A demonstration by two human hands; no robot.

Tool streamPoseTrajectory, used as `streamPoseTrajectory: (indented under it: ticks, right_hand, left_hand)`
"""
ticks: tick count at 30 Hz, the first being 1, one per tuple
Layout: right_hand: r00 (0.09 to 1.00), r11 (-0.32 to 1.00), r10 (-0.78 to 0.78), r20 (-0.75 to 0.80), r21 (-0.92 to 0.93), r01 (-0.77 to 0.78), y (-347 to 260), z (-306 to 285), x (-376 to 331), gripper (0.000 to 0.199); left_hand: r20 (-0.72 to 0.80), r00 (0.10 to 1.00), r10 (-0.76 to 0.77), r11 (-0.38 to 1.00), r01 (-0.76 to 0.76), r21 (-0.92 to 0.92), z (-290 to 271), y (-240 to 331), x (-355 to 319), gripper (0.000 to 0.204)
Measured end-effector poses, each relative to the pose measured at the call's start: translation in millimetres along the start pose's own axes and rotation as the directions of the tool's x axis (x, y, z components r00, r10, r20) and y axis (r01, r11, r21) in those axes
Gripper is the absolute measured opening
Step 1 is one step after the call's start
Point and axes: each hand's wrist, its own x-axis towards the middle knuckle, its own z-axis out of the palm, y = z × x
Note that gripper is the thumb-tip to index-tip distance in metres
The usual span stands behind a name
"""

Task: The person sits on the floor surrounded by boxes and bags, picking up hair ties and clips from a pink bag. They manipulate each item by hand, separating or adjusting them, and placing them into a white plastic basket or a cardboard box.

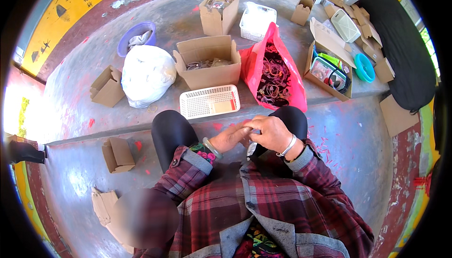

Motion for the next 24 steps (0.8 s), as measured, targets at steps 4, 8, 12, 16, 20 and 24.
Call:
streamPoseTrajectory:
  ticks: [4, 8, 12, 16, 20, 24]
  right_hand:
    - [0.998, 0.997, 0.007, 0.055, 0.082, -0.011, -5, -1, 2, 0.011]
    - [0.992, 0.977, 0.038, 0.123, 0.203, -0.063, -6, -1, 3, 0.009]
    - [0.978, 0.952, 0.088, 0.189, 0.272, -0.138, -5, 1, 3, 0.01]
    - [0.973, 0.966, 0.074, 0.219, 0.226, -0.124, 2, 3, 2, 0.013]
    - [0.979, 0.977, 0.104, 0.175, 0.168, -0.134, 9, 3, 2, 0.014]
    - [0.998, 0.989, 0.039, 0.042, 0.138, -0.045, 11, 2, 1, 0.015]
  left_hand:
    - [0.015, 0.991, 0.132, 0.991, -0.132, 0.006, 0, -13, 4, 0.051]
    - [0.052, 0.974, 0.219, 0.973, -0.222, 0.06, 0, -9, 4, 0.053]
    - [0.061, 0.974, 0.219, 0.974, -0.221, 0.038, 0, -10, 4, 0.059]
    - [0.047, 0.989, 0.142, 0.989, -0.141, -0.041, 3, -1, 4, 0.064]
    - [0.03, 0.988, 0.15, 0.983, -0.146, -0.112, 7, -2, 4, 0.052]
    - [0.06, 0.998, 0.027, 0.997, -0.022, -0.078, -2, -18, 5, 0.042]
